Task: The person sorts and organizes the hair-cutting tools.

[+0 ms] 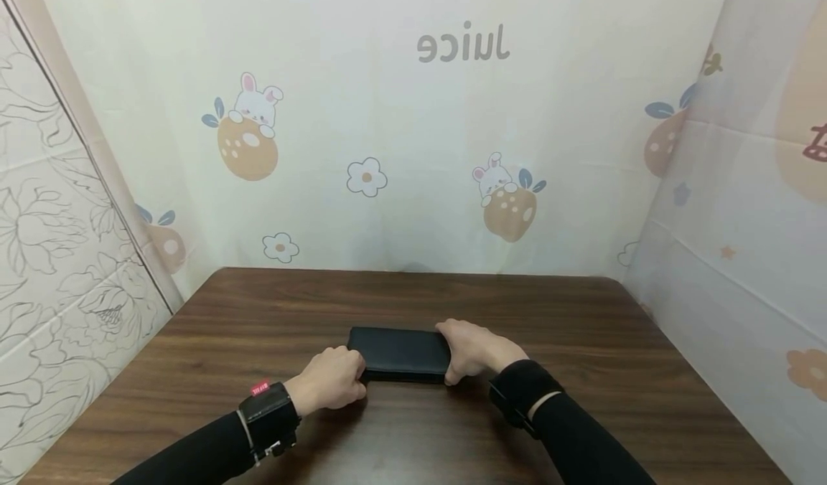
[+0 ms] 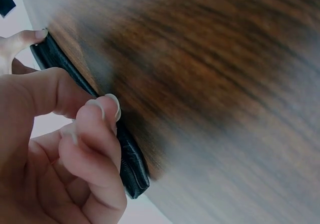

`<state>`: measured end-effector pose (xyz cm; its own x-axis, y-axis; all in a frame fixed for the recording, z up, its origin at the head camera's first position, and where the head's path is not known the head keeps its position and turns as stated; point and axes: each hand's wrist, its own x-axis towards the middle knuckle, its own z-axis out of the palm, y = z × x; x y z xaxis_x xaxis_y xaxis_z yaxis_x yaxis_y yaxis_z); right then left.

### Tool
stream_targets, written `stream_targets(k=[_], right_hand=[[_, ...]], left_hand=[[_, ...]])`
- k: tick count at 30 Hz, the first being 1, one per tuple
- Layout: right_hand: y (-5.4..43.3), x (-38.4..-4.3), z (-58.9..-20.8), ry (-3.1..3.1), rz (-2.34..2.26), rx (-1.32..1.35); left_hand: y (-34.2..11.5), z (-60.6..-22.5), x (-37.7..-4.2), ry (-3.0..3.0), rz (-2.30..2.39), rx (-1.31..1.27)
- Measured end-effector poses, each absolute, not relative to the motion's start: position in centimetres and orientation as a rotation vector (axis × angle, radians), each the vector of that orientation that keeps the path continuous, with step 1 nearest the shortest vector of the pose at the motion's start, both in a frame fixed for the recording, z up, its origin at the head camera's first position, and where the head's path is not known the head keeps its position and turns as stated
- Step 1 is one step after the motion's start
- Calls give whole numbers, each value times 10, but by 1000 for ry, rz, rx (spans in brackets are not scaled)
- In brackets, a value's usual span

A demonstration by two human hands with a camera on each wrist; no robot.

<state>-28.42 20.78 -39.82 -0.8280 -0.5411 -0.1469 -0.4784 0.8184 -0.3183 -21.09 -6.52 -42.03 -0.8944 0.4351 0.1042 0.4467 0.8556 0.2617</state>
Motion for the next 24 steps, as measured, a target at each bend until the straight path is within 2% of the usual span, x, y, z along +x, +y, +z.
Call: stream_targets(k=[24], right_hand=[[207, -281, -396, 2776, -405, -744]], left_hand=[[-72, -423, -215, -2974, -445, -729]])
